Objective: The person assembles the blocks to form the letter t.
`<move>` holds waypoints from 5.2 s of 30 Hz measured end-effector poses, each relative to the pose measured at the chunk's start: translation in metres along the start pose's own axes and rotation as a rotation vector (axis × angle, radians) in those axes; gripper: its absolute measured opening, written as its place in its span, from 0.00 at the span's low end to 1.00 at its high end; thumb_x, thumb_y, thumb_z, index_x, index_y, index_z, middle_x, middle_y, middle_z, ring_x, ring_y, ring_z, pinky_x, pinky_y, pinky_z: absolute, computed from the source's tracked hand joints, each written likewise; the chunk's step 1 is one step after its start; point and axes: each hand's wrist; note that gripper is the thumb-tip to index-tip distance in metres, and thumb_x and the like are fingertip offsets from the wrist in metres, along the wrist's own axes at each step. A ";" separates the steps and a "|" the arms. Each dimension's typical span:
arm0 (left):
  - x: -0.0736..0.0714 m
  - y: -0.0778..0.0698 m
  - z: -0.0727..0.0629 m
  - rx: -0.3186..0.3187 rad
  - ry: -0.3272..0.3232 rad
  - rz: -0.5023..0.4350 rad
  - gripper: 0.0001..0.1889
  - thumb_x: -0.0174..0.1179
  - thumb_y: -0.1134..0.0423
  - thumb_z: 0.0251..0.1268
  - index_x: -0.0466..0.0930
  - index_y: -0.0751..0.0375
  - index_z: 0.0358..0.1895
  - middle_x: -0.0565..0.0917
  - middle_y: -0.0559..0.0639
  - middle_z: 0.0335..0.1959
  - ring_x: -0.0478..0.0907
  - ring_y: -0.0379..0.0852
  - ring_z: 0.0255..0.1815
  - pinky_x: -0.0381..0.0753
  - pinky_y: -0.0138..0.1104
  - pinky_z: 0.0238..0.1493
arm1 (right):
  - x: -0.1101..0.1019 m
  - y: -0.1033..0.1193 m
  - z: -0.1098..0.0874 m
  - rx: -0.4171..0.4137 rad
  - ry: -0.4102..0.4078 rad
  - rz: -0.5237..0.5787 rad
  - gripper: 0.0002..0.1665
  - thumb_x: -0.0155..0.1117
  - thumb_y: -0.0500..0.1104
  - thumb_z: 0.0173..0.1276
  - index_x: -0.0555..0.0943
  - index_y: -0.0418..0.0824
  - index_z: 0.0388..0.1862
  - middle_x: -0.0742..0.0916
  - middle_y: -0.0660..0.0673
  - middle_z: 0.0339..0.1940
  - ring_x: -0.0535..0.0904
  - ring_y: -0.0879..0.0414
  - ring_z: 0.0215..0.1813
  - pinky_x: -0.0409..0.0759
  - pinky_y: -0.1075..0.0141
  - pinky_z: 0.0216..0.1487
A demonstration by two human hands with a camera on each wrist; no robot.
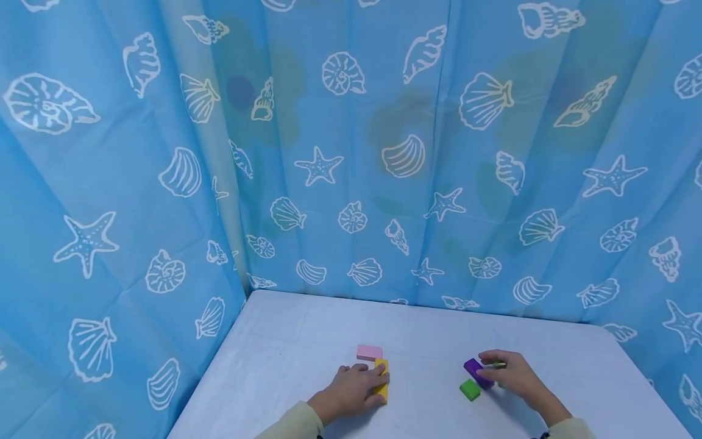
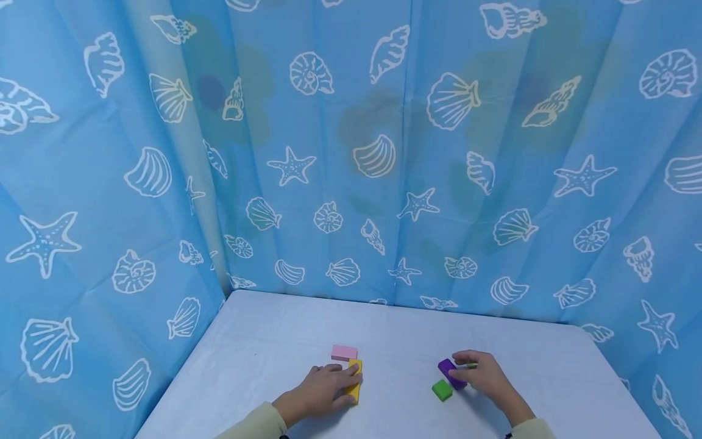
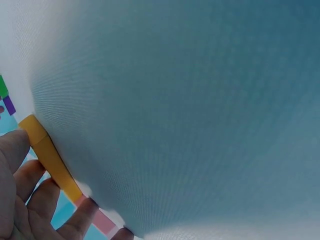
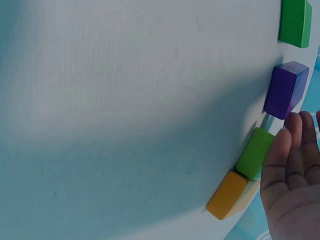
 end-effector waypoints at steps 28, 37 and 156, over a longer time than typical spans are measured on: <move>-0.001 -0.002 0.004 0.020 -0.025 0.017 0.27 0.54 0.38 0.70 0.68 0.32 0.71 0.67 0.33 0.74 0.70 0.53 0.70 0.72 0.62 0.62 | 0.012 0.012 0.014 -0.086 -0.036 -0.329 0.24 0.68 0.36 0.63 0.78 0.30 0.58 0.86 0.38 0.48 0.83 0.45 0.48 0.84 0.51 0.49; 0.000 -0.002 0.003 0.017 -0.016 0.034 0.27 0.55 0.38 0.68 0.69 0.32 0.70 0.67 0.33 0.73 0.71 0.51 0.69 0.72 0.61 0.62 | 0.021 0.014 0.024 -0.097 -0.062 -0.365 0.23 0.67 0.38 0.65 0.78 0.26 0.55 0.86 0.37 0.45 0.81 0.46 0.47 0.81 0.46 0.53; 0.002 0.000 -0.002 0.000 -0.006 0.017 0.26 0.52 0.38 0.71 0.67 0.31 0.71 0.65 0.32 0.74 0.69 0.52 0.71 0.69 0.62 0.64 | 0.090 0.070 0.062 -0.086 -0.060 -0.134 0.16 0.66 0.35 0.66 0.84 0.35 0.53 0.86 0.37 0.49 0.79 0.41 0.55 0.78 0.44 0.58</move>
Point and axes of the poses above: each hand's wrist, its own z-axis towards the middle knuckle, its own x-axis out of the palm, y = z × x
